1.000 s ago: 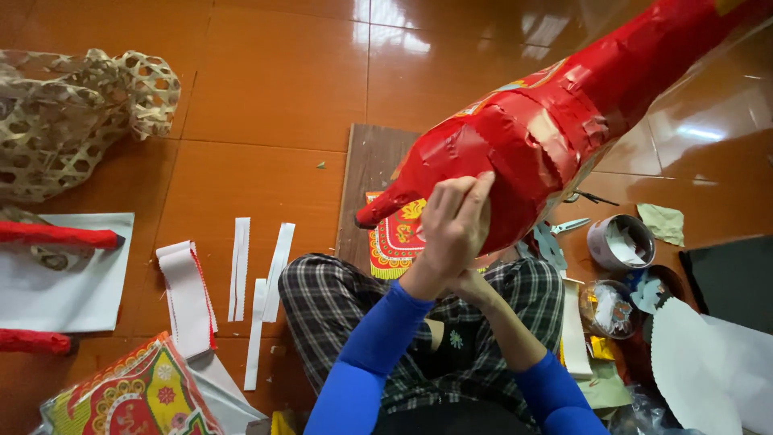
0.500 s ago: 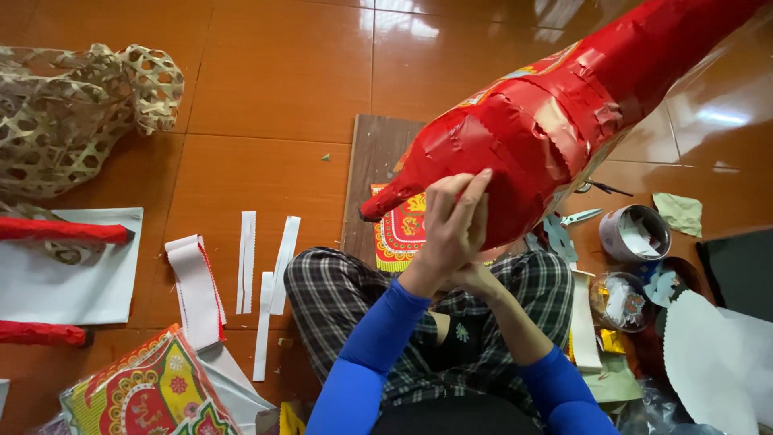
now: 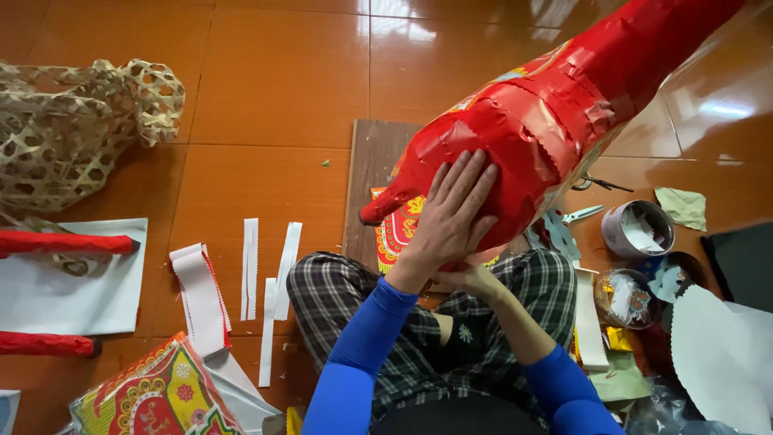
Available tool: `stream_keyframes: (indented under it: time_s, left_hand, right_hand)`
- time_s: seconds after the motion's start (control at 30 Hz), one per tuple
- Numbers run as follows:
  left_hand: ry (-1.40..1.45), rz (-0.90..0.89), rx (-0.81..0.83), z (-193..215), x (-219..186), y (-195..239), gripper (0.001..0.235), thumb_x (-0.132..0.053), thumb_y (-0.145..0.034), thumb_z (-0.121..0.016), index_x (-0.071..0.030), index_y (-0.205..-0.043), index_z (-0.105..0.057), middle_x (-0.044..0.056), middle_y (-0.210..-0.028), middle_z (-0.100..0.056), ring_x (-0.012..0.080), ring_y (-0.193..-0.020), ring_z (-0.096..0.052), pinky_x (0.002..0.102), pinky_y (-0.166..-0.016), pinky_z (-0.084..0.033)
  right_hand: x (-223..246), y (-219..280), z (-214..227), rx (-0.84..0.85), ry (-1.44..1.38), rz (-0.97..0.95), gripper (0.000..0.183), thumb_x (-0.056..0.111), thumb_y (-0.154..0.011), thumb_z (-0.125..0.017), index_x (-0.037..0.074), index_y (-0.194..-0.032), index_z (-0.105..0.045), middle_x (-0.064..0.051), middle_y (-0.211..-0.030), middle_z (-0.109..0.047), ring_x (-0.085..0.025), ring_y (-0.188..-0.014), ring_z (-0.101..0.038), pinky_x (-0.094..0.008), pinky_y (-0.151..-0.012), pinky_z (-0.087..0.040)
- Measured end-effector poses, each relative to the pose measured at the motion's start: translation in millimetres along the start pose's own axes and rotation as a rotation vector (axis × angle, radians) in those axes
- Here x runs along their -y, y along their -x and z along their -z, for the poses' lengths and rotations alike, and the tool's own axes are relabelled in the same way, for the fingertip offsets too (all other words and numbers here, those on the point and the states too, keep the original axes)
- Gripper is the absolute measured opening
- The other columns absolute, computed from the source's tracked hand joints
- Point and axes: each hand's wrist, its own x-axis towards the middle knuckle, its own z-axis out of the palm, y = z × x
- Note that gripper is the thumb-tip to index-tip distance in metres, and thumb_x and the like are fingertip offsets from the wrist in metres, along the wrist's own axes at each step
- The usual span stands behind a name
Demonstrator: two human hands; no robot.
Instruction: Assembling and decorating a large red paper horse using paper, glue, and scissors
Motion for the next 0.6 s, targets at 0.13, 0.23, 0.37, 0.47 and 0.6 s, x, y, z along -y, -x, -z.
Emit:
stream_keyframes:
  time_s: [0.13, 0.23, 0.37, 0.47, 0.6]
  left_hand:
    - [-0.025, 0.007, 0.008, 3.1, -2.9, -2.8, 0.067, -0.053, -0.117, -0.037, -0.011, -0.169, -0.046, 0.018, -0.175, -0.044, 0.0356, -0.164, -0.041, 0.051, -0.136, -0.030]
    - [-0.027, 0.011, 0.016, 4.0, -2.0, -3.5, 0.068, -0.055, -0.116, -0.037, -0.012, -0.168, -0.048, 0.016, -0.174, -0.045, 0.0353, -0.164, -0.042, 0.053, -0.136, -0.029]
    - [0.127, 0.000, -0.060, 20.3, 11.6, -5.5, 0.062, -0.050, -0.117, -0.041, -0.012, -0.165, -0.051, 0.019, -0.168, -0.051, 0.0426, -0.160, -0.045, 0.057, -0.135, -0.027]
    - [0.080, 0.204, -0.134, 56.6, 30.1, 20.1, 0.052, -0.041, -0.121, -0.038, -0.013, -0.162, -0.055, 0.015, -0.164, -0.052, 0.0393, -0.156, -0.046, 0.051, -0.131, -0.034]
    - [0.026, 0.488, -0.015, 85.0, 29.6, 108.6, 0.045, 0.001, -0.104, -0.048, 0.002, -0.145, -0.064, 0.029, -0.141, -0.063, 0.0498, -0.133, -0.060, 0.058, -0.117, -0.046]
  right_hand:
    - [-3.8, -2.0, -1.7, 0.009, -0.020, 0.006, 0.037, 0.021, -0.099, -0.080, 0.027, -0.135, -0.082, -0.011, -0.122, -0.074, -0.040, -0.123, -0.069, -0.054, -0.113, -0.047]
    - [28.2, -26.1, 19.5, 0.030, -0.148, -0.095, 0.038, 0.017, -0.098, -0.081, 0.023, -0.136, -0.082, -0.013, -0.129, -0.074, -0.037, -0.130, -0.068, -0.053, -0.119, -0.045]
    - [-6.5, 33.4, -21.7, 0.022, -0.706, -0.423, 0.048, 0.005, -0.098, -0.079, -0.001, -0.146, -0.073, -0.033, -0.155, -0.056, -0.050, -0.148, -0.050, -0.064, -0.126, -0.036]
    - [15.8, 5.9, -14.5, -0.032, -0.754, -0.438, 0.043, 0.010, -0.091, -0.090, 0.006, -0.133, -0.084, -0.025, -0.131, -0.074, -0.042, -0.128, -0.067, -0.053, -0.122, -0.038]
    - [-24.8, -4.5, -23.7, 0.048, -0.301, -0.178, 0.043, 0.019, -0.083, -0.095, 0.020, -0.126, -0.087, -0.014, -0.115, -0.078, -0.035, -0.116, -0.072, -0.048, -0.121, -0.040]
